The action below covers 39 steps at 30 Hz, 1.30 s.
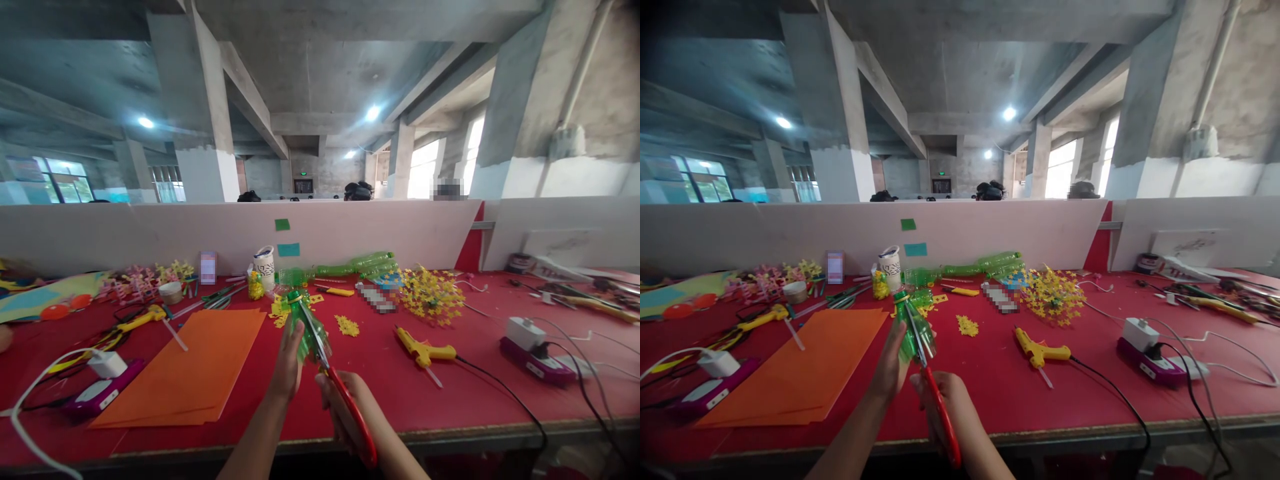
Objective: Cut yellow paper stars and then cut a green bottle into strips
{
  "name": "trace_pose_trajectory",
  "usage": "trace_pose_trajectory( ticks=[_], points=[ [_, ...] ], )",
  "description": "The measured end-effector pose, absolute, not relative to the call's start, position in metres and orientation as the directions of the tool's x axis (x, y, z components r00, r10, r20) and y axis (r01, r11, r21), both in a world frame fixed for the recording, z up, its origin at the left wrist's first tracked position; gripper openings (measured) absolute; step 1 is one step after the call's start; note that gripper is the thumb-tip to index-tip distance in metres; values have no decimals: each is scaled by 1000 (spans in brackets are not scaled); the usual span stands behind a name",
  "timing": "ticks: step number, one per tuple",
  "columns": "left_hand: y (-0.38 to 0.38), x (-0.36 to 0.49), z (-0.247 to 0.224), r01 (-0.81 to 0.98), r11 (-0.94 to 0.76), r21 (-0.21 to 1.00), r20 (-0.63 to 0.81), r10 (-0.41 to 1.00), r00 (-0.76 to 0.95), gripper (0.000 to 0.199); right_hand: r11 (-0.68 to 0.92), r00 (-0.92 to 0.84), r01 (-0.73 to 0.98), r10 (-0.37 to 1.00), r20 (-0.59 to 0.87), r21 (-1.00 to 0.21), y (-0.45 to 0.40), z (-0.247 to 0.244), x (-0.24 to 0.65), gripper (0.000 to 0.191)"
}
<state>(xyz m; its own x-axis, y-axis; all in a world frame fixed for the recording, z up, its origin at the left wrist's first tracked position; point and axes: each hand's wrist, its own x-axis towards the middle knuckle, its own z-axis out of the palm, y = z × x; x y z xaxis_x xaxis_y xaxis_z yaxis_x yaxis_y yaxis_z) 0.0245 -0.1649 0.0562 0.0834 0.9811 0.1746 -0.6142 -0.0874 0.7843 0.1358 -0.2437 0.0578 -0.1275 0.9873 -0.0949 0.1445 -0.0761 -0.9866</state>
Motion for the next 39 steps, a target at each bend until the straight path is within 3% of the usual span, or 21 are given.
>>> trace_pose_trajectory(
  ticks=[7,11,16,22,27,34,39],
  points=[
    [-158,24,73,-656,-6,755,79,994,81,40,-61,-208,59,975,-72,-996,-244,46,139,57],
    [-145,7,90,-759,-5,651,85,994,66,32,-38,-194,172,978,-71,-984,-253,42,150,54],
    [-141,-8,99,-788,83,610,23,992,122,19,121,-209,356,977,47,-926,-266,47,168,51],
    [-144,-7,100,-814,123,567,6,988,153,12,117,-268,499,963,-25,-858,-273,45,170,52],
    [-147,-3,98,-780,103,617,1,991,131,15,88,-226,477,974,-25,-874,-271,49,165,54],
    [-155,5,95,-759,120,640,17,985,170,18,-64,-223,245,967,-121,-967,-273,51,160,63],
    [-159,8,94,-747,142,650,13,980,197,21,-79,-191,217,974,-122,-973,-278,54,159,70]
  ],
)
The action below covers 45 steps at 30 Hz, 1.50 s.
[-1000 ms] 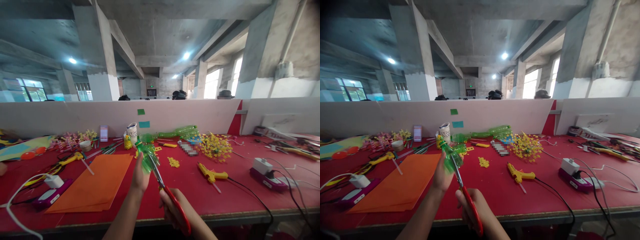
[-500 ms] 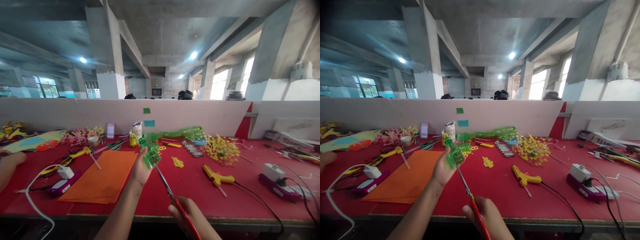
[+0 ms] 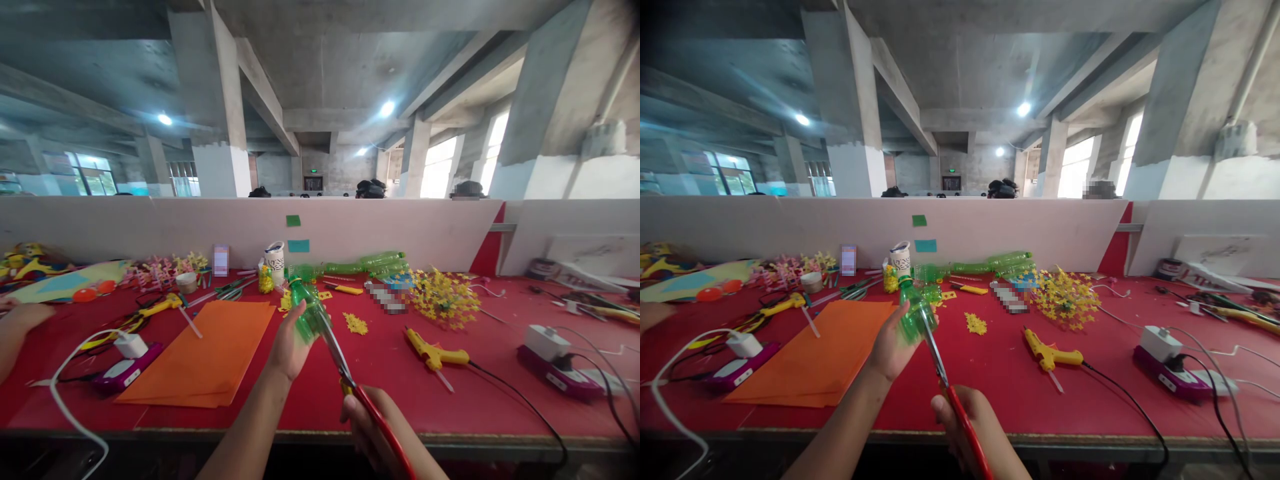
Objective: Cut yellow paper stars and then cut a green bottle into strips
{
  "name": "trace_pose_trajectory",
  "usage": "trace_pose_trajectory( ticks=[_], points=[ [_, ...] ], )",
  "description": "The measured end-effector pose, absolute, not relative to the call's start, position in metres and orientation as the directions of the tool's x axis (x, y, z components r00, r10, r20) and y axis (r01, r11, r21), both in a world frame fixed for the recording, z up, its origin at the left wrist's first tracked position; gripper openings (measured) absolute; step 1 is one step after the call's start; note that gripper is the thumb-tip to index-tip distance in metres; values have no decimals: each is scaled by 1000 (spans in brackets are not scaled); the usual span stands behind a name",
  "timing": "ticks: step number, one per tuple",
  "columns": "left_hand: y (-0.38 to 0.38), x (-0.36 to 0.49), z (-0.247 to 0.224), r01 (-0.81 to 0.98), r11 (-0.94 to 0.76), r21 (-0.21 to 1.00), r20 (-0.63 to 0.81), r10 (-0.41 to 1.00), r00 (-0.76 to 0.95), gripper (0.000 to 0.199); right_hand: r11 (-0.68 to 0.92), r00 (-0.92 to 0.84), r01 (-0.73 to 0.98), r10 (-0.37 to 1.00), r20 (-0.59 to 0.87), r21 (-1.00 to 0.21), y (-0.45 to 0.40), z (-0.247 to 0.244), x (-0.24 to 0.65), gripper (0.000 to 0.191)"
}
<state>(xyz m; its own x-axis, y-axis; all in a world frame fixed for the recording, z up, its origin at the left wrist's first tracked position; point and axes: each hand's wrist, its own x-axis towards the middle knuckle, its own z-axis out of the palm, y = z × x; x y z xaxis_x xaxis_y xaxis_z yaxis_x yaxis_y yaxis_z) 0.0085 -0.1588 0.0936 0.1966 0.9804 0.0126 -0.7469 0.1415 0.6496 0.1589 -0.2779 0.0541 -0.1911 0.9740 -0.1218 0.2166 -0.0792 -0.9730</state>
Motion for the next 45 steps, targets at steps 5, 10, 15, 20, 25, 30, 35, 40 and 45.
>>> trace_pose_trajectory(
  ticks=[5,10,15,20,25,30,35,40,45],
  points=[
    [-162,10,95,-753,159,639,8,977,214,18,-107,-97,102,988,-117,-989,-293,57,159,66],
    [-164,14,98,-758,146,636,-16,984,176,15,-154,-42,137,986,-161,-979,-299,64,155,65],
    [-163,19,98,-762,104,639,-2,991,133,15,-124,-62,179,989,-137,-976,-292,65,155,69],
    [-162,22,97,-754,113,647,-25,992,128,16,-141,-129,201,977,-169,-969,-282,59,158,68],
    [-162,23,95,-758,117,642,-26,991,132,15,-119,-140,208,979,-150,-971,-275,57,160,67],
    [-163,22,96,-760,113,640,-15,991,135,16,-114,-137,182,981,-140,-977,-281,59,158,63],
    [-164,22,97,-768,86,634,6,993,117,16,-137,-57,160,987,-148,-978,-290,62,155,69],
    [-162,20,95,-767,57,639,39,994,106,22,-142,-105,207,980,-167,-968,-280,58,152,60],
    [-160,20,93,-764,31,645,46,996,79,28,-141,-108,202,980,-165,-969,-275,53,152,57]
  ],
)
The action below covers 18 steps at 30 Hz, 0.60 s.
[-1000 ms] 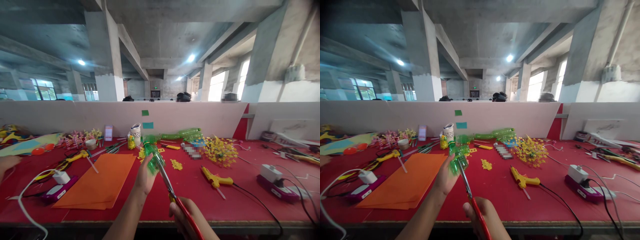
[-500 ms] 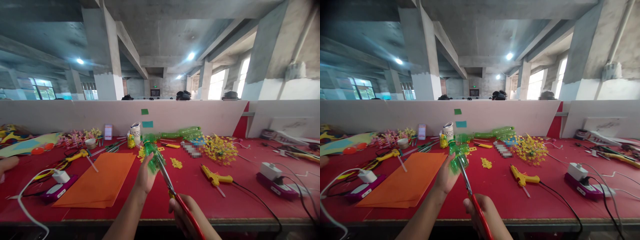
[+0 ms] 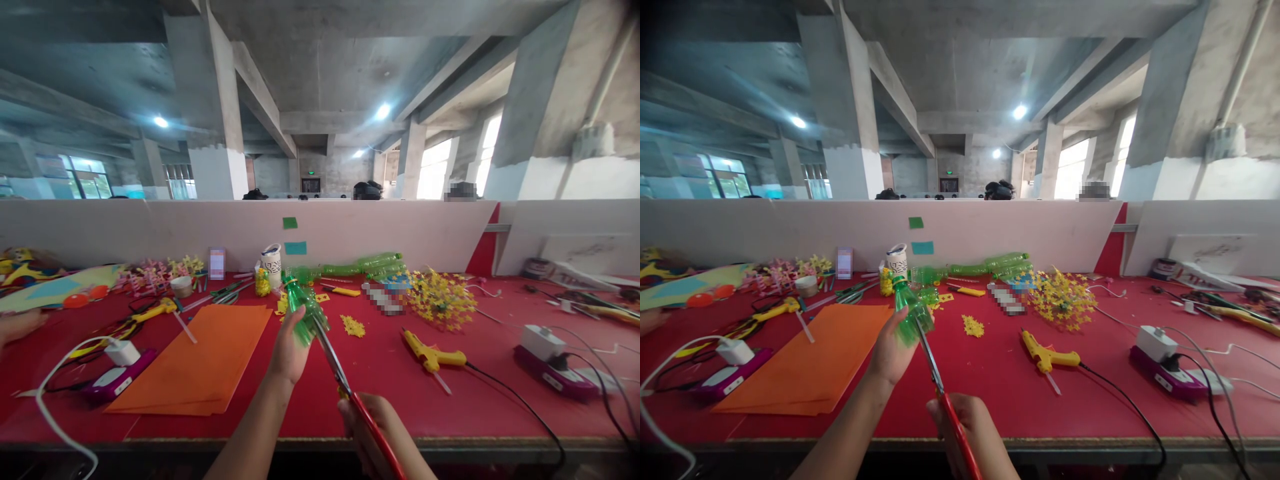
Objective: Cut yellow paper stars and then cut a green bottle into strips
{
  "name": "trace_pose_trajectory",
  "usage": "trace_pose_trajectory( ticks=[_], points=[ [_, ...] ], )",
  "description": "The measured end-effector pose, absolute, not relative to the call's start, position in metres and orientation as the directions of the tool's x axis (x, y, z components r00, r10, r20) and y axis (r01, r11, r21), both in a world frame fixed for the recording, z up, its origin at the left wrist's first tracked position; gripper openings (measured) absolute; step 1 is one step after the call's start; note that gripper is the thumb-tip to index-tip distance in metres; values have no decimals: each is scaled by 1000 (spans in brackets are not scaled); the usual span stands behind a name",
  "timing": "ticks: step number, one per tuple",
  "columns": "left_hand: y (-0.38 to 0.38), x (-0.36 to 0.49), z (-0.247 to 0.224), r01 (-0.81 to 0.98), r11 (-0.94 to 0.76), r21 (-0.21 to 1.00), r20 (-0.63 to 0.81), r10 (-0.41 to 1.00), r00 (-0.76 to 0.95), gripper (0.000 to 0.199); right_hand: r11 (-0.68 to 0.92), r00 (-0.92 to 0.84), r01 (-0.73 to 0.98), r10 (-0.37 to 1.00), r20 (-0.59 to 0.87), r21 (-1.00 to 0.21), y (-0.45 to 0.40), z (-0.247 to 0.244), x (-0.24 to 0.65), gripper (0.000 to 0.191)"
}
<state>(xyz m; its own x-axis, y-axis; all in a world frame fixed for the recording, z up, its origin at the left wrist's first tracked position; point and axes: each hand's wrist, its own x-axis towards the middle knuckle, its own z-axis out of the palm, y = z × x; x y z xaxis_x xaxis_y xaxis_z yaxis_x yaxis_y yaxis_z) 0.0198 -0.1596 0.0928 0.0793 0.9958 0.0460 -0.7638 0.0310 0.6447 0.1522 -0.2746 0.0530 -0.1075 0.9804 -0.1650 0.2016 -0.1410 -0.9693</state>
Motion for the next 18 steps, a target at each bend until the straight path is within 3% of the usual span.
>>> trace_pose_trajectory(
  ticks=[6,11,18],
  points=[
    [-156,19,94,-773,-3,634,115,989,90,37,-168,-76,189,980,-184,-968,-277,42,153,61],
    [-156,21,91,-724,4,689,42,998,46,37,-123,-58,225,989,-140,-967,-282,49,152,69],
    [-163,25,88,-701,3,713,94,990,101,40,-85,-86,175,991,-101,-981,-284,57,150,68]
  ],
)
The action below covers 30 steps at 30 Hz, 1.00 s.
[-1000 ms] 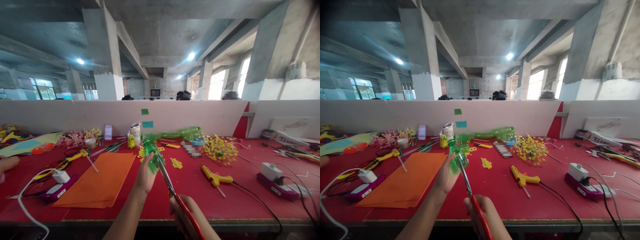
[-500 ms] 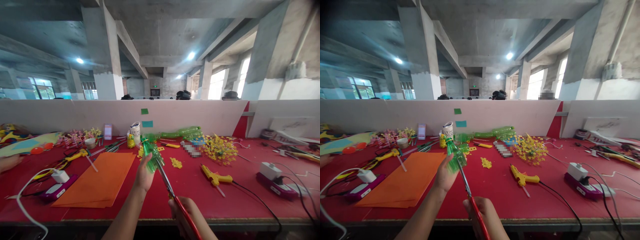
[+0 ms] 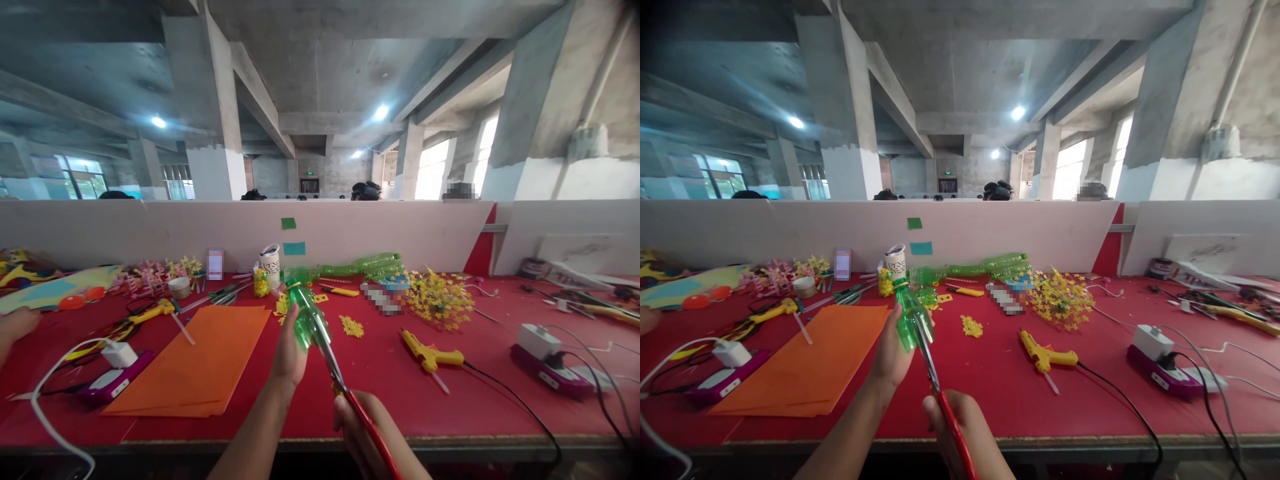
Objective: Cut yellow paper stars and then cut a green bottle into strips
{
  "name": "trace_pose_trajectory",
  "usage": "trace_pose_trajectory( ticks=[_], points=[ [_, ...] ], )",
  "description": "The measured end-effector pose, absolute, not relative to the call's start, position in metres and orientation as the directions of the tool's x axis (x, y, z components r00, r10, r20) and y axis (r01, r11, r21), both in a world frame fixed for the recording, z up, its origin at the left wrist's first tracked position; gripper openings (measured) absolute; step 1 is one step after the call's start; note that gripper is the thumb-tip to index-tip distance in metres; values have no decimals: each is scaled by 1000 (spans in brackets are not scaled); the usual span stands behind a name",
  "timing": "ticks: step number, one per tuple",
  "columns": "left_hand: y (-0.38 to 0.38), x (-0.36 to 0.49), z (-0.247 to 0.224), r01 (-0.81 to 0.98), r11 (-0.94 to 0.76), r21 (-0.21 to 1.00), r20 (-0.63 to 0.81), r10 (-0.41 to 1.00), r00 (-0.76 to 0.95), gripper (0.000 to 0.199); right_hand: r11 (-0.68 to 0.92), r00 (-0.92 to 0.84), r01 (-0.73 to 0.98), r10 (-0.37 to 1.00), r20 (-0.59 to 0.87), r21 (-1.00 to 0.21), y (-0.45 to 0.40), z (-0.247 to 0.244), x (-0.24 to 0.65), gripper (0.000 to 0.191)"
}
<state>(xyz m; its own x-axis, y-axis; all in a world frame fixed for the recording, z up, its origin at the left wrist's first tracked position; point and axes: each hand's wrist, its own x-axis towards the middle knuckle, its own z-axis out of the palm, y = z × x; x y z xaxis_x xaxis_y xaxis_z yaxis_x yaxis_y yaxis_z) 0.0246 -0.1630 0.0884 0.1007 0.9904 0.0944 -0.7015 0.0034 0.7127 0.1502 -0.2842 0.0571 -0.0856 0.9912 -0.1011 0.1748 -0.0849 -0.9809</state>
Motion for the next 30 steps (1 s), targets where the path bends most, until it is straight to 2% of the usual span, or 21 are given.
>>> trace_pose_trajectory(
  ticks=[8,12,17,23,30],
  points=[
    [-159,22,88,-702,2,712,85,992,89,42,-131,-95,263,982,-161,-956,-269,50,153,52],
    [-157,22,86,-691,-1,723,74,994,76,44,-136,-98,211,982,-159,-968,-270,48,154,55],
    [-158,25,79,-663,-4,749,71,995,74,47,-46,-159,205,984,-80,-978,-269,52,156,61],
    [-155,24,73,-656,4,755,62,995,78,51,-102,-131,151,984,-122,-983,-266,50,152,59],
    [-152,23,76,-668,1,744,60,996,68,43,-126,-71,170,988,-139,-977,-262,46,146,53]
  ],
)
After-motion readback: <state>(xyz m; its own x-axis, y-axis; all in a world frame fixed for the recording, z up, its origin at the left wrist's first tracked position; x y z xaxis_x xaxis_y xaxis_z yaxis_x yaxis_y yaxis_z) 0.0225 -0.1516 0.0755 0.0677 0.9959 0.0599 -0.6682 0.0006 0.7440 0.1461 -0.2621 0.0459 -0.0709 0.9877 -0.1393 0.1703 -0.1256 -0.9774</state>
